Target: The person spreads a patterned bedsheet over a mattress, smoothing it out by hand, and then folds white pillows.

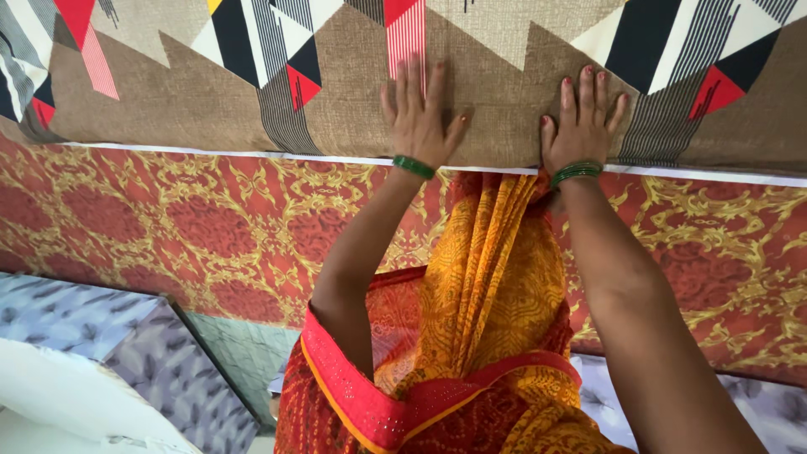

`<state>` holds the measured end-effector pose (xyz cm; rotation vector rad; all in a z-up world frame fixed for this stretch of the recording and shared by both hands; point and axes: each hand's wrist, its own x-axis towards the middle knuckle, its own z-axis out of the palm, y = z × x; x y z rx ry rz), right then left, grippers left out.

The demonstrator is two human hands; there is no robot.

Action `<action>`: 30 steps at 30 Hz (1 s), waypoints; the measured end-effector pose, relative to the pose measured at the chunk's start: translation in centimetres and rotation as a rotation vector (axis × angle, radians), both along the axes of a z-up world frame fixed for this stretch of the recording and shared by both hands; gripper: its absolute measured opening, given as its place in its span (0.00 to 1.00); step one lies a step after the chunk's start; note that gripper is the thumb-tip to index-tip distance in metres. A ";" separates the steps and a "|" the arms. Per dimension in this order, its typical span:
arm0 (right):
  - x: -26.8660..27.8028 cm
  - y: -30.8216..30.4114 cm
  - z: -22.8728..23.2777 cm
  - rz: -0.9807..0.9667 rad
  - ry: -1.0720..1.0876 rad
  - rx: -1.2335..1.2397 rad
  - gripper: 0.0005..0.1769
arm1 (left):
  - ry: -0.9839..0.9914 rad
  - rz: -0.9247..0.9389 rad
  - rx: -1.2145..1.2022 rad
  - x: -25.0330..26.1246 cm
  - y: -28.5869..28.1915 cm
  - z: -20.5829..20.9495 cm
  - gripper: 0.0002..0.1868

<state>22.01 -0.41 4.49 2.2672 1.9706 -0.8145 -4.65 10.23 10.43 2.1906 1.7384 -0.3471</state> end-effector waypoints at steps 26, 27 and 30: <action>0.0 -0.6 -0.4 0.044 -0.053 0.091 0.38 | -0.196 0.003 0.142 -1.1 -3.4 -4.0 0.37; 0.1 -0.5 -0.5 0.047 -0.060 0.088 0.38 | -0.183 -0.004 0.132 -1.1 -3.2 -4.0 0.38; 0.2 -0.7 -0.3 0.072 -0.086 0.127 0.36 | -0.198 0.007 0.127 -1.1 -3.2 -4.1 0.37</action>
